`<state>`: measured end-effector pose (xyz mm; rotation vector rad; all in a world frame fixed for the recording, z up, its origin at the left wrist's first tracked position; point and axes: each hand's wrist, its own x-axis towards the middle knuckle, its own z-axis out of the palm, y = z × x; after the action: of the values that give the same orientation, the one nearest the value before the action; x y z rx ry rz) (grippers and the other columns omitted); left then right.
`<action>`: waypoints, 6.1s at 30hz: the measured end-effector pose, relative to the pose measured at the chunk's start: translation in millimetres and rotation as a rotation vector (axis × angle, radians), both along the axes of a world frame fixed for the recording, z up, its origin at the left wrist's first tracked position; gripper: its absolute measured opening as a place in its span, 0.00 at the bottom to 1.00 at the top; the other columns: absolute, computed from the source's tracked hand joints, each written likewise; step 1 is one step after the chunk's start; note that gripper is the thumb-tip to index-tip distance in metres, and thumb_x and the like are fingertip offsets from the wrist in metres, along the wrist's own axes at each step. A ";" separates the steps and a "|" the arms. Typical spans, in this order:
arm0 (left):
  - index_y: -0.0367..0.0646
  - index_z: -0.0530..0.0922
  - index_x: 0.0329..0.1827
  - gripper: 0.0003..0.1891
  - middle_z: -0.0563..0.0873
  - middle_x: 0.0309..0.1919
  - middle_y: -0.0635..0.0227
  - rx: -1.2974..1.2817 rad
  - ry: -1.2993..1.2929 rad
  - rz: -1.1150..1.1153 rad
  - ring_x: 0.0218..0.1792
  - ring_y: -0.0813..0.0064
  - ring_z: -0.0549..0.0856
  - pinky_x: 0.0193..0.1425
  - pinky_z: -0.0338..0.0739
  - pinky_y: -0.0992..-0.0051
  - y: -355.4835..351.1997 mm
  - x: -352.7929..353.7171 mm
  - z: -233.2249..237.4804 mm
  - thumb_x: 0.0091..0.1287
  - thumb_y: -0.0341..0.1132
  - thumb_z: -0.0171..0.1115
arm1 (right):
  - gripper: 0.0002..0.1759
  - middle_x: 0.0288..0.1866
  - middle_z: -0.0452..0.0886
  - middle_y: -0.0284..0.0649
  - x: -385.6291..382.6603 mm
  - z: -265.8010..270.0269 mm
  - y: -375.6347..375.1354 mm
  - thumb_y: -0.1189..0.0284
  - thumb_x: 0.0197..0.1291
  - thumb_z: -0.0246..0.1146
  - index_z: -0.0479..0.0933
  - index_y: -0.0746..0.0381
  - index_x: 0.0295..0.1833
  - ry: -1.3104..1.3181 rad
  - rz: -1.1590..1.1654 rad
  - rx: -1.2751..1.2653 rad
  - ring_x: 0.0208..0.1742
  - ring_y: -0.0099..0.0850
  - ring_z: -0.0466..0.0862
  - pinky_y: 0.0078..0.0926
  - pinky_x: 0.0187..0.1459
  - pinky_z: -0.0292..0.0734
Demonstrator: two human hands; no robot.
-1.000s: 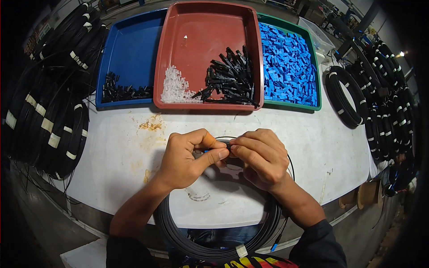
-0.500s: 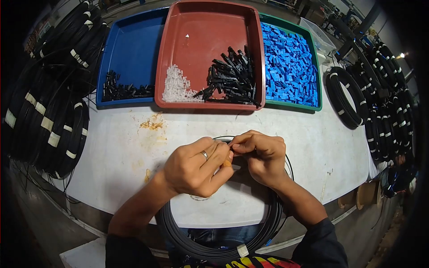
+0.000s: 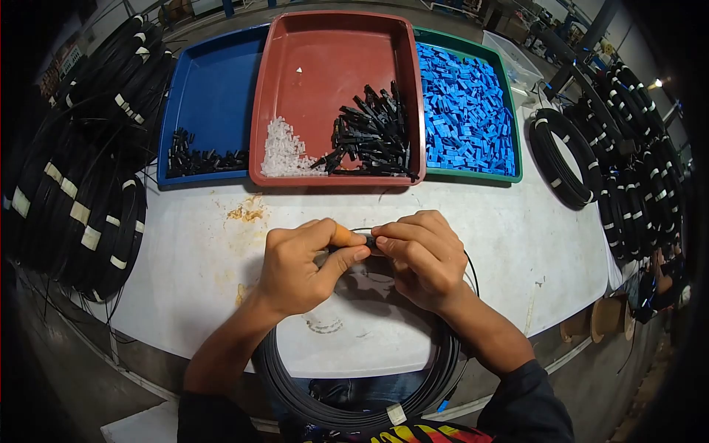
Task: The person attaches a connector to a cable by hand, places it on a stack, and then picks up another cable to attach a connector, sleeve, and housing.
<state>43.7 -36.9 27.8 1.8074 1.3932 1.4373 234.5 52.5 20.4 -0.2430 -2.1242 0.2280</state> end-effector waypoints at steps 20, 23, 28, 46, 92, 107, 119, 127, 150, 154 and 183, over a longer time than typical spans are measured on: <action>0.32 0.86 0.44 0.10 0.92 0.34 0.64 -0.264 -0.326 -0.064 0.33 0.87 0.87 0.35 0.80 0.84 2.8 1.1 -8.2 0.66 0.28 0.78 | 0.11 0.40 0.84 0.45 -3.3 -3.6 -0.8 0.79 0.45 0.74 0.79 0.69 0.35 0.002 -0.005 0.117 0.31 0.34 0.82 0.32 0.33 0.77; 0.31 0.87 0.42 0.10 0.91 0.31 0.64 -0.263 -0.482 -0.071 0.30 0.88 0.86 0.33 0.79 0.85 4.0 3.8 -10.8 0.64 0.27 0.79 | 0.12 0.40 0.84 0.43 -4.6 -1.3 -2.9 0.78 0.44 0.73 0.80 0.67 0.37 0.003 -0.016 0.092 0.31 0.34 0.82 0.32 0.33 0.76; 0.31 0.88 0.42 0.09 0.92 0.28 0.64 -0.097 -0.170 -0.042 0.28 0.86 0.87 0.32 0.80 0.84 -0.1 -1.7 -5.0 0.64 0.27 0.79 | 0.14 0.39 0.84 0.42 -2.7 -1.2 -3.3 0.76 0.43 0.72 0.81 0.66 0.39 -0.032 -0.038 0.077 0.32 0.33 0.82 0.31 0.34 0.76; 0.32 0.88 0.38 0.09 0.92 0.31 0.54 0.634 0.644 -0.171 0.28 0.67 0.91 0.38 0.83 0.71 14.4 -13.7 -0.5 0.56 0.20 0.78 | 0.12 0.39 0.89 0.51 5.3 -11.5 -4.5 0.96 0.48 0.60 0.77 0.71 0.37 -0.090 0.180 -0.720 0.39 0.38 0.90 0.31 0.41 0.86; 0.30 0.86 0.40 0.07 0.92 0.32 0.54 0.275 0.162 -0.093 0.31 0.70 0.92 0.35 0.84 0.76 3.9 -16.2 -9.6 0.61 0.20 0.75 | 0.18 0.38 0.89 0.43 -0.9 -3.0 -0.3 0.89 0.42 0.74 0.78 0.62 0.37 0.004 0.026 -0.064 0.34 0.35 0.87 0.30 0.35 0.78; 0.27 0.86 0.41 0.05 0.92 0.32 0.56 -0.153 -0.343 -0.163 0.32 0.73 0.94 0.36 0.87 0.79 -3.7 -5.7 -4.9 0.67 0.22 0.72 | 0.16 0.38 0.89 0.48 -0.5 -0.7 -2.6 0.87 0.38 0.69 0.82 0.69 0.38 0.058 0.049 0.077 0.31 0.39 0.87 0.31 0.31 0.79; 0.31 0.87 0.39 0.12 0.92 0.30 0.53 0.192 0.082 -0.114 0.27 0.69 0.90 0.34 0.84 0.73 2.7 -5.2 -10.1 0.53 0.14 0.76 | 0.18 0.39 0.87 0.45 3.1 -6.0 -5.3 0.88 0.33 0.69 0.79 0.67 0.36 -0.023 0.102 -0.227 0.35 0.38 0.86 0.31 0.34 0.80; 0.34 0.86 0.36 0.06 0.90 0.33 0.57 0.695 0.607 -0.053 0.29 0.71 0.89 0.37 0.82 0.70 10.9 -7.7 -6.3 0.56 0.20 0.73 | 0.16 0.38 0.89 0.46 0.1 -10.1 -7.3 0.92 0.37 0.66 0.79 0.68 0.35 0.052 0.143 -0.427 0.34 0.39 0.88 0.30 0.36 0.84; 0.38 0.76 0.64 0.31 0.95 0.45 0.66 0.514 0.392 -0.027 0.39 0.70 0.94 0.41 0.82 0.72 15.6 -16.3 -18.4 0.57 0.24 0.79 | 0.29 0.47 0.85 0.44 0.8 -13.1 -8.4 0.86 0.53 0.74 0.71 0.65 0.59 0.043 -0.006 -0.537 0.43 0.38 0.92 0.31 0.44 0.88; 0.38 0.82 0.60 0.26 0.95 0.43 0.67 0.334 0.444 0.047 0.35 0.73 0.93 0.44 0.78 0.72 16.9 -26.7 -10.2 0.57 0.26 0.78 | 0.33 0.53 0.84 0.48 4.4 -4.8 -0.1 0.73 0.54 0.78 0.71 0.65 0.62 -0.236 -0.132 -0.387 0.50 0.46 0.86 0.43 0.55 0.79; 0.44 0.54 0.70 0.33 0.84 0.38 0.59 -0.206 -0.639 0.552 0.29 0.75 0.81 0.34 0.76 0.79 -267.4 27.5 -91.0 0.74 0.43 0.67 | 0.34 0.51 0.89 0.55 3.4 1.3 9.0 0.78 0.54 0.71 0.76 0.61 0.69 -0.612 0.033 -0.646 0.50 0.53 0.89 0.44 0.55 0.84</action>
<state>71.2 -304.3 -63.2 0.7372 1.6489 1.8274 237.9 61.6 21.6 -0.7284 -2.5939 0.9652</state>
